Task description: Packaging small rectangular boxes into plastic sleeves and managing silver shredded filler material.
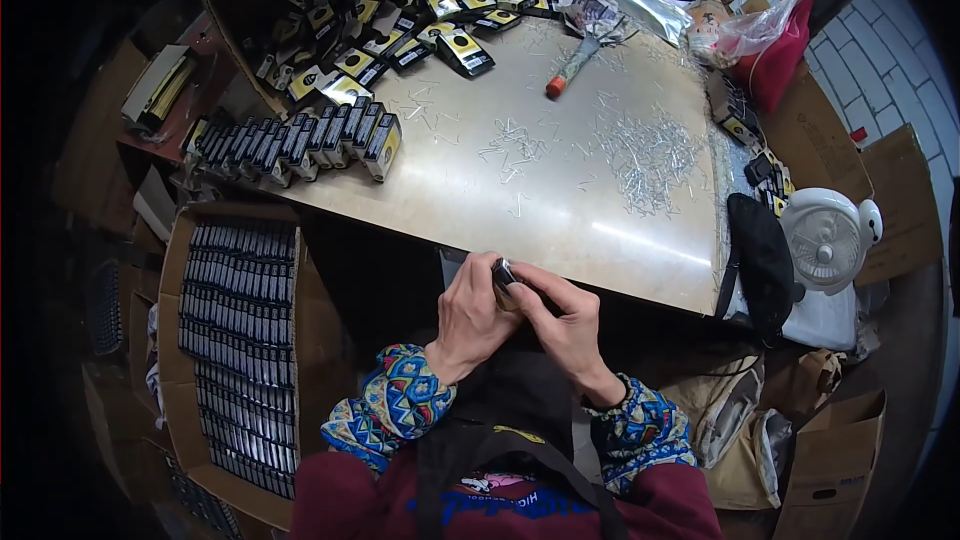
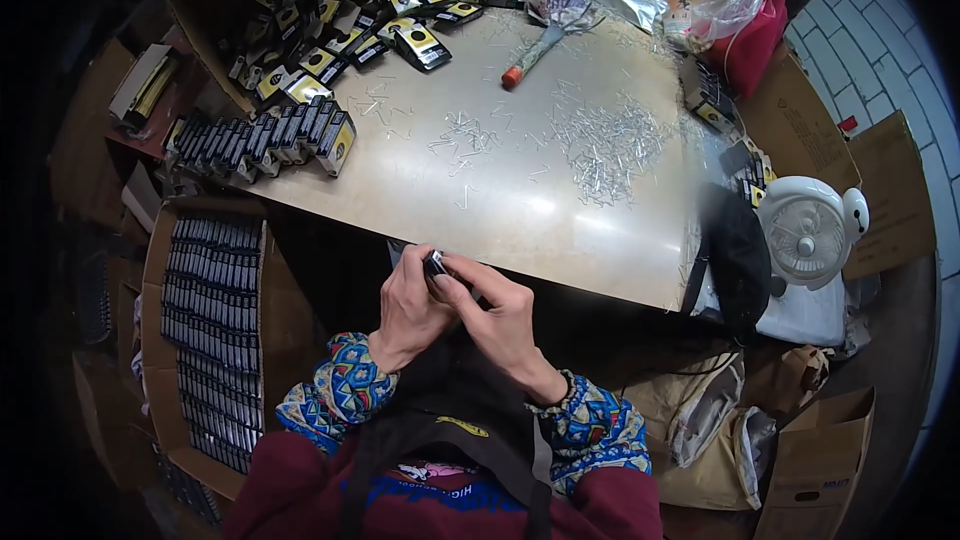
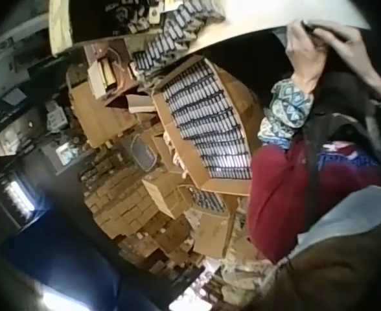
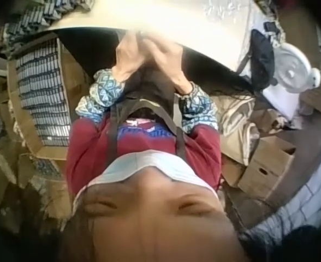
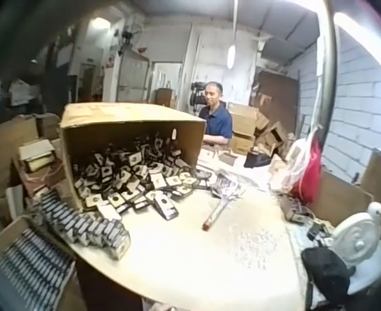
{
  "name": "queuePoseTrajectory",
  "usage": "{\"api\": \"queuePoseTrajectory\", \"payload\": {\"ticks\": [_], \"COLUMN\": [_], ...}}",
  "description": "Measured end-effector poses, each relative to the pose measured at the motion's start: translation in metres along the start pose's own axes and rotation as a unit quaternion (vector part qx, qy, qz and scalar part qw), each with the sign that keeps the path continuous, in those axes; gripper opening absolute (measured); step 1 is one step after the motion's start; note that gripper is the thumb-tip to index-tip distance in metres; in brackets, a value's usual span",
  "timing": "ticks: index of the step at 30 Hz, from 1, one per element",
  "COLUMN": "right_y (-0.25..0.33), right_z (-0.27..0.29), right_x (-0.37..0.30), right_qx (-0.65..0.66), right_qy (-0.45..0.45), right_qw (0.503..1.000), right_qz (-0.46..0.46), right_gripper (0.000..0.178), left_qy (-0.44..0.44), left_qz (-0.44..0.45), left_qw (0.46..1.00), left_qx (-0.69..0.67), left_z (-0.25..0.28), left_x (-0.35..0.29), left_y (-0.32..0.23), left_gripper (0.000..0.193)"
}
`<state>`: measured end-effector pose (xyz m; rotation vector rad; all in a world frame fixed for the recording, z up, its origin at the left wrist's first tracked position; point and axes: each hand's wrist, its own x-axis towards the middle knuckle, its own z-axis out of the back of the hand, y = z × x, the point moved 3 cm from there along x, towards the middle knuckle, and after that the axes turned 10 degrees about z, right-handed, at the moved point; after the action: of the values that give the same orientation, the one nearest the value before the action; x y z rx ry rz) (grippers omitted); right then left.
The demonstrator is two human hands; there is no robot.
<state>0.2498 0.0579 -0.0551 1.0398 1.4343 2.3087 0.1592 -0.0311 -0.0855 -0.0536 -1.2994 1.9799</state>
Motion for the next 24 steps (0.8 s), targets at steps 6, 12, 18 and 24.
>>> {"api": "queuePoseTrajectory", "payload": {"ticks": [6, 12, 18, 24], "right_y": [-0.005, 0.001, 0.007, -0.013], "right_z": [0.003, 0.011, 0.004, 0.025], "right_x": [0.001, 0.013, 0.010, 0.020], "right_qx": [0.051, -0.064, -0.105, -0.099], "right_qy": [0.013, 0.053, 0.107, 0.084], "right_qw": [0.996, 0.995, 0.985, 0.990], "right_qz": [-0.069, 0.047, 0.088, 0.061], "right_gripper": [0.020, 0.017, 0.023, 0.029], "left_qy": [0.001, 0.004, 0.039, 0.038], "left_qz": [-0.008, -0.006, 0.067, 0.019], "left_qw": [1.000, 1.000, 0.997, 0.998], "left_qx": [0.005, -0.010, -0.011, 0.046], "left_z": [0.001, -0.001, -0.003, -0.002], "left_x": [-0.001, -0.001, 0.000, 0.012], "left_y": [0.000, 0.002, 0.005, -0.016], "left_gripper": [0.047, 0.046, 0.045, 0.064]}}
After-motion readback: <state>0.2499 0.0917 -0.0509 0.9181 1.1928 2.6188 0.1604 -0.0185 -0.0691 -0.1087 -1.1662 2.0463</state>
